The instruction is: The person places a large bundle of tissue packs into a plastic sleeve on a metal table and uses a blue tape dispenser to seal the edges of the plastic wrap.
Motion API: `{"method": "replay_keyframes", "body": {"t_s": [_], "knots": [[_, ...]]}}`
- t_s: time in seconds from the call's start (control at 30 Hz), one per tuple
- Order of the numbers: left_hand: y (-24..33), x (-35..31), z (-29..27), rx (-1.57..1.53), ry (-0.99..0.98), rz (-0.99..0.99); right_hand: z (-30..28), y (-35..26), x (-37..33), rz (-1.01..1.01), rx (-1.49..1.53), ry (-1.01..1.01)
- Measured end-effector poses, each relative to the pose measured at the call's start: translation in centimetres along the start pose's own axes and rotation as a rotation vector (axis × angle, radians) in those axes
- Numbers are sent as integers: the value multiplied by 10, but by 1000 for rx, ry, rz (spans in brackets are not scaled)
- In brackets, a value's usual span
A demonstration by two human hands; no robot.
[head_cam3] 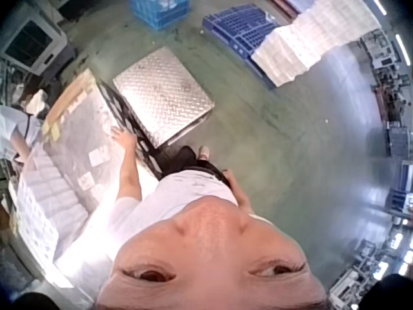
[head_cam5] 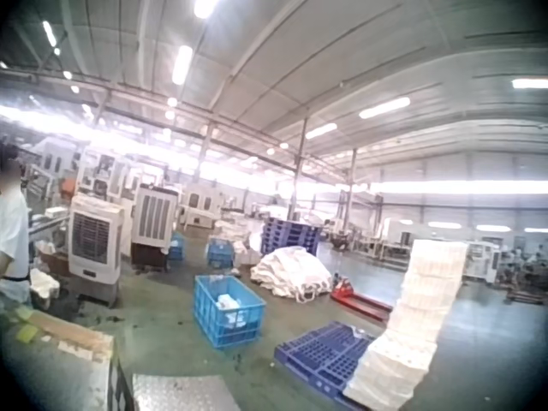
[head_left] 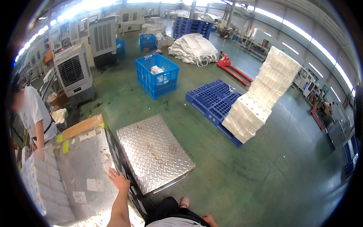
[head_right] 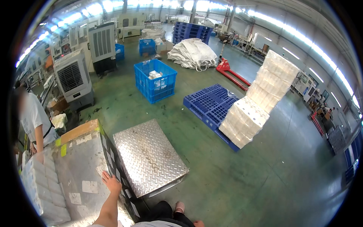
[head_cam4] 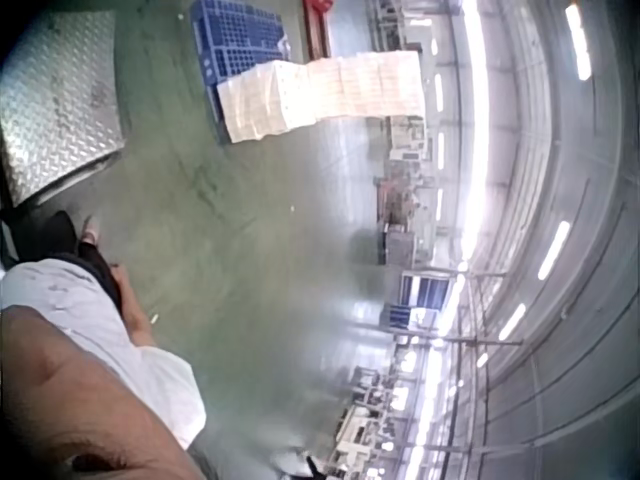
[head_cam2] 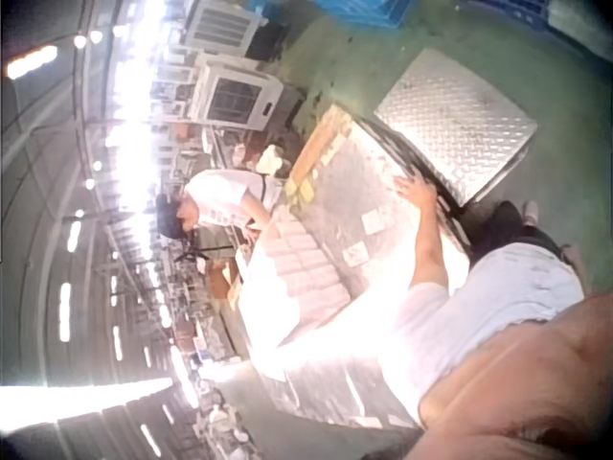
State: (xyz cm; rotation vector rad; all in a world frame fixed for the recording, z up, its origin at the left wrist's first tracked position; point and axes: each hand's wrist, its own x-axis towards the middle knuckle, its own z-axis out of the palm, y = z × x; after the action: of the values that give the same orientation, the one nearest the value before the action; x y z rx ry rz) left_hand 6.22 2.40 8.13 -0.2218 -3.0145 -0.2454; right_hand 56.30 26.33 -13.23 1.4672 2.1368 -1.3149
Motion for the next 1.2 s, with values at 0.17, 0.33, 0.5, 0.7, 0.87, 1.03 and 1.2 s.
{"method": "replay_keyframes", "body": {"t_s": [0.17, 0.33, 0.5, 0.7, 0.87, 1.03, 1.2], "knots": [[-4, 0, 6, -28, 22, 22, 5, 34, 51, 129, -202, -134], [1, 0, -4, -43, 5, 6, -2, 1, 71, 43, -361, -188], [0, 0, -8, -33, -16, 6, -11, -48, 92, -40, -391, -253], [2, 0, -6, -39, -35, -4, -15, -96, 147, -99, -424, -349], [1, -1, -5, -39, -32, -28, -30, -225, 129, -279, -548, -392], [0, 0, 2, -50, 18, -17, -22, -271, 151, -399, -625, -478], [-4, -4, 2, -88, 29, -20, -9, -288, 148, -497, -542, -489]]}}
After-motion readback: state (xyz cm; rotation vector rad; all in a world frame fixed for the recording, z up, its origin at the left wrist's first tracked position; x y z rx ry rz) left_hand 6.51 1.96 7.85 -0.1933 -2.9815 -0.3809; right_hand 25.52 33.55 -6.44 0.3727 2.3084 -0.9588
